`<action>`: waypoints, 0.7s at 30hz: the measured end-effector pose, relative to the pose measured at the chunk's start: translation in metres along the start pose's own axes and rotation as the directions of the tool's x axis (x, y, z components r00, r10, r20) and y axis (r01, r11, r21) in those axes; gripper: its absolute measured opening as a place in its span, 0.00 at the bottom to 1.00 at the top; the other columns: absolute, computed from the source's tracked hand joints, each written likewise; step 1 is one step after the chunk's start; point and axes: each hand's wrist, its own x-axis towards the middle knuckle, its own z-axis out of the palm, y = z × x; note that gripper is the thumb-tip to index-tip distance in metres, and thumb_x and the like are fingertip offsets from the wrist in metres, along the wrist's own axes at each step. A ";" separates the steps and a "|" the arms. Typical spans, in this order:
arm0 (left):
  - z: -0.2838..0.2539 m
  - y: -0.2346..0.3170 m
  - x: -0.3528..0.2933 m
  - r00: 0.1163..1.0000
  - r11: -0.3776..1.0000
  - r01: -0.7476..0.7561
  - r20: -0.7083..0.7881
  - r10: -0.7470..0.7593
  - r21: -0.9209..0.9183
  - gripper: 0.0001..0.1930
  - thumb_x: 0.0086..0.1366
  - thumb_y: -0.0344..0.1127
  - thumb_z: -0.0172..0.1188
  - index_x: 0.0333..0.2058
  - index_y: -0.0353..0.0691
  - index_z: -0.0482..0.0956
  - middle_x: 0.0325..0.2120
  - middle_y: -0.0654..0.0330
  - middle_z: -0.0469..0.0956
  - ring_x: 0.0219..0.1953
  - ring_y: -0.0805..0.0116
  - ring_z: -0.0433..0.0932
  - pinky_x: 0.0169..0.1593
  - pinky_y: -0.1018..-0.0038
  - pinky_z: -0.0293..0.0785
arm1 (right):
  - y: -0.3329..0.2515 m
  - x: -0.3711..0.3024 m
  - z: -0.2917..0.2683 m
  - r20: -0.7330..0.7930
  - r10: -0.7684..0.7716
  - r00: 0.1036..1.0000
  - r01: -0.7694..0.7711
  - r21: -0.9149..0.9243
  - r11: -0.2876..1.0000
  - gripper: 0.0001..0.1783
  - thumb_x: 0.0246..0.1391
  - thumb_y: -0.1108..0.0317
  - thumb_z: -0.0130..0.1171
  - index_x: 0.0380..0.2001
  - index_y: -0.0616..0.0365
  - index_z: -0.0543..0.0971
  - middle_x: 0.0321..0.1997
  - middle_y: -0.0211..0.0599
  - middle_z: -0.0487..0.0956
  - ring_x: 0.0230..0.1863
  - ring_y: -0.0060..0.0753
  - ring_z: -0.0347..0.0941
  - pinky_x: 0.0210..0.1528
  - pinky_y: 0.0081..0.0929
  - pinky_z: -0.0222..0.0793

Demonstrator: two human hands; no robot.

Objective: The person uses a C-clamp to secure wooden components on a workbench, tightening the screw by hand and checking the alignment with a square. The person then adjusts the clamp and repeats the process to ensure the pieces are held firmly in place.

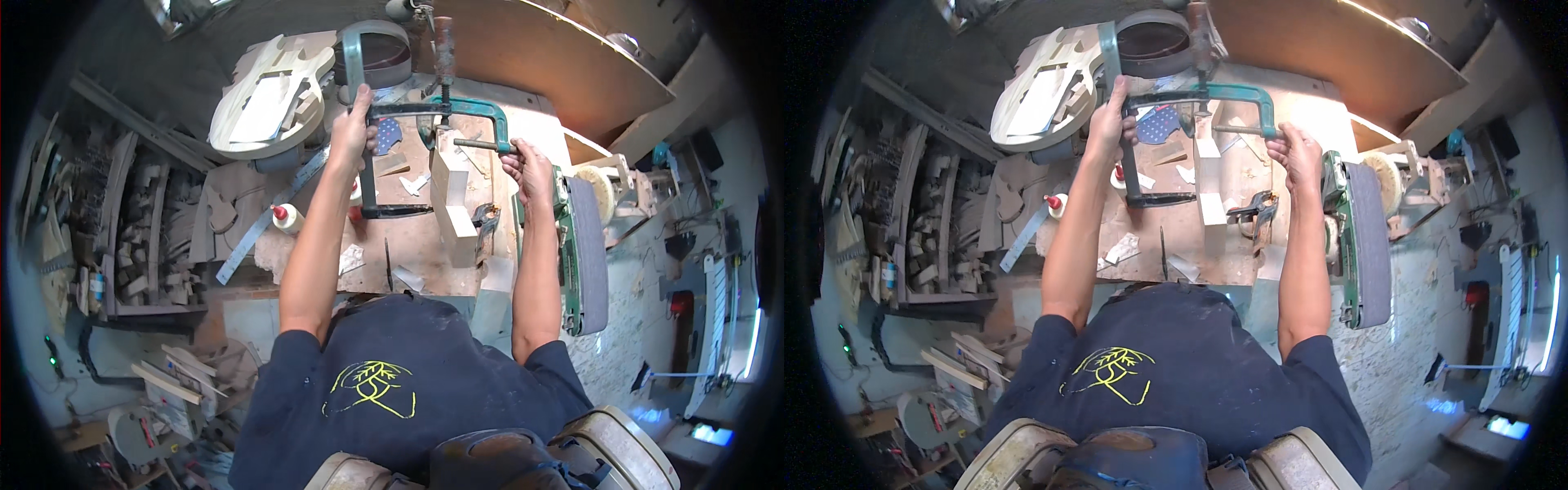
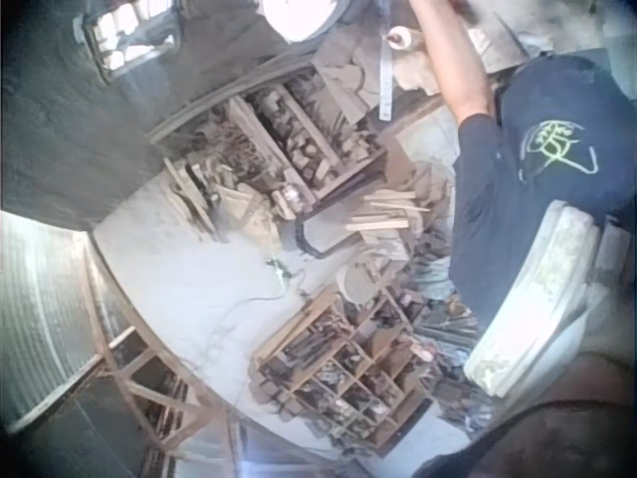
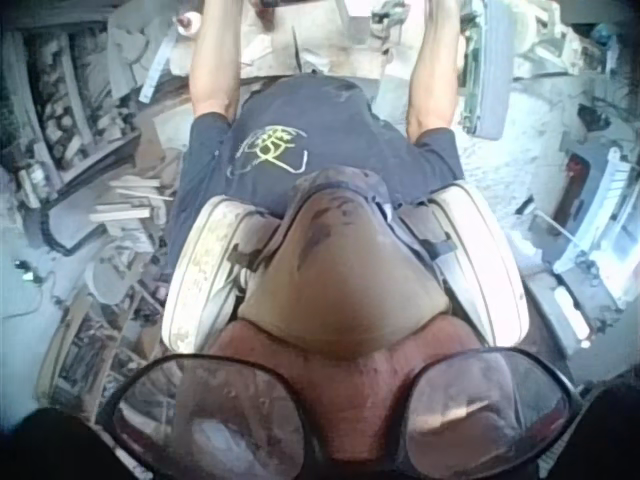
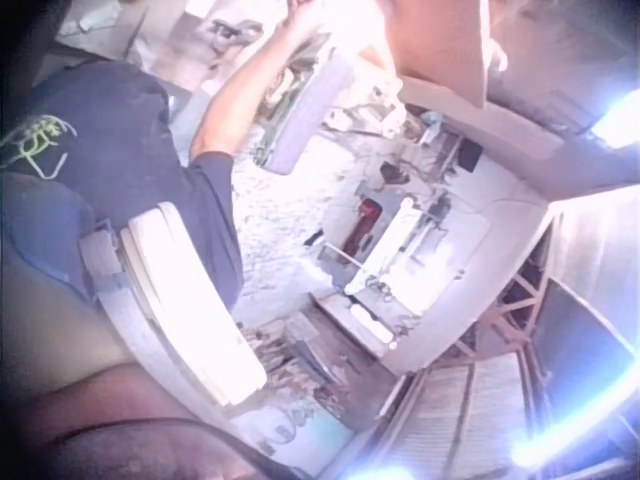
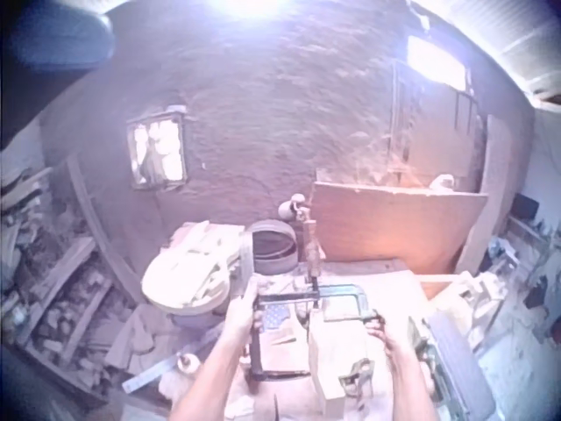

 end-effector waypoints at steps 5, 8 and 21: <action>-0.004 -0.053 -0.048 0.996 0.978 0.022 -0.077 -0.038 -0.206 0.22 0.64 0.58 0.57 0.26 0.46 0.67 0.13 0.72 0.60 0.11 0.82 0.56 0.15 0.79 0.56 | 0.001 -0.021 -0.007 -0.054 -0.067 0.996 0.061 -0.104 0.993 0.10 0.57 0.67 0.58 0.35 0.64 0.78 0.26 0.36 0.79 0.21 0.22 0.76 0.23 0.17 0.74; -0.008 -0.091 -0.086 0.992 0.961 0.043 -0.106 -0.074 -0.272 0.18 0.66 0.51 0.58 0.28 0.43 0.69 0.12 0.72 0.60 0.11 0.82 0.57 0.17 0.80 0.59 | 0.008 -0.041 -0.022 -0.058 -0.102 0.993 0.091 -0.168 0.982 0.09 0.56 0.67 0.58 0.32 0.65 0.78 0.23 0.38 0.79 0.19 0.22 0.75 0.20 0.17 0.72; -0.048 -0.223 -0.172 0.940 0.889 0.111 -0.242 -0.239 -0.444 0.09 0.63 0.37 0.54 0.25 0.42 0.69 0.18 0.64 0.69 0.23 0.73 0.68 0.32 0.73 0.68 | 0.065 -0.125 -0.064 -0.007 -0.004 1.000 0.001 -0.293 0.956 0.10 0.59 0.70 0.54 0.40 0.63 0.79 0.23 0.29 0.77 0.20 0.17 0.74 0.21 0.15 0.69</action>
